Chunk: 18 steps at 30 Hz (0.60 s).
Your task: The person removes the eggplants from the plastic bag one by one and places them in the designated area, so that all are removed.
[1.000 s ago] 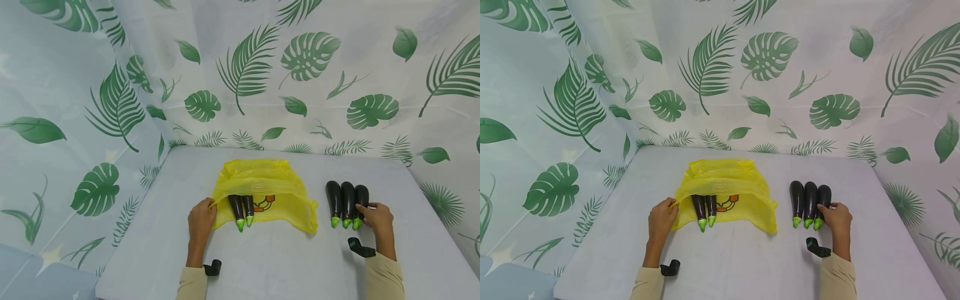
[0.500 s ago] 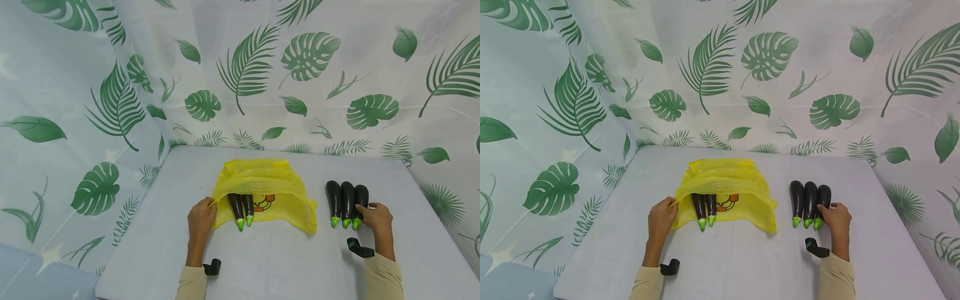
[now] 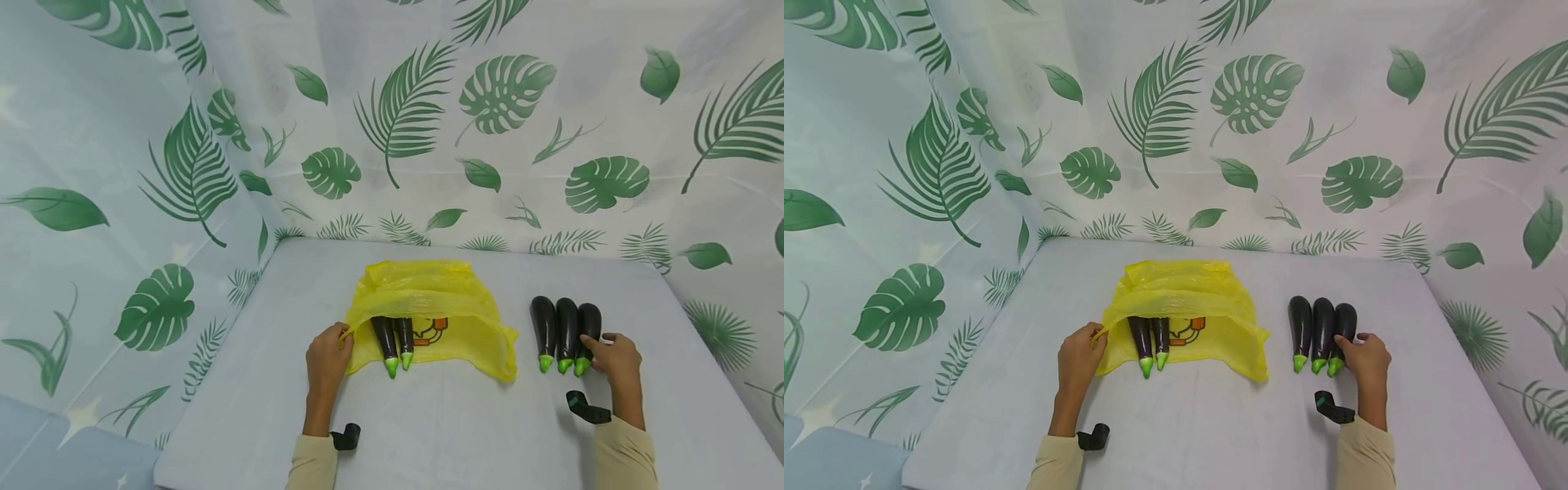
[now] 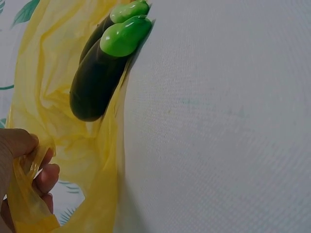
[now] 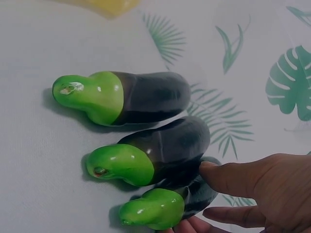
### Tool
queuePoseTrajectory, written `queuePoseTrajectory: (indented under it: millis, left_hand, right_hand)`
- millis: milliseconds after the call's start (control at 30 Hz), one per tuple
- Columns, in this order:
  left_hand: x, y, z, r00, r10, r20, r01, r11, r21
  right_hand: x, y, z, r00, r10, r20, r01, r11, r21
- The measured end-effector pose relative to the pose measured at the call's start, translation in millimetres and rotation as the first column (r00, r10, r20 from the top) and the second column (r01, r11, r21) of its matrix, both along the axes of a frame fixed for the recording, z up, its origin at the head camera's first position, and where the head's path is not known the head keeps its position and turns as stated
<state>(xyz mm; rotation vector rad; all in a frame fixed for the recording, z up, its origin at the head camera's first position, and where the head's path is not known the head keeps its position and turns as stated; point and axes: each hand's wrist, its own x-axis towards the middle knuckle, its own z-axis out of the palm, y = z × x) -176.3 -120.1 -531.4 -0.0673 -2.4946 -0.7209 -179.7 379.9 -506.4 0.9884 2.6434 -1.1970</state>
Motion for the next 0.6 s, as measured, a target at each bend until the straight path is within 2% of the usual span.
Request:
queuePoseTrajectory:
  millis: [100,333,600]
  left_hand:
    - [-0.4,0.4,-0.4,1.0,0.002,-0.001,-0.002,1.0,-0.001]
    - [-0.2,0.5,-2.7,1.0,0.003,0.016,-0.004,1.0,0.008]
    - [0.3,0.8,-1.5,1.0,0.005,0.027,-0.006,1.0,0.007]
  right_hand:
    - [2.2,-2,3.2,1.0,0.006,-0.01,-0.006,1.0,0.002]
    - [4.9,2,-3.0,1.0,-0.004,-0.022,0.006,0.998,0.07]
    - [12.7,0,13.6,0.998,0.041,-0.037,-0.038,0.995,0.087]
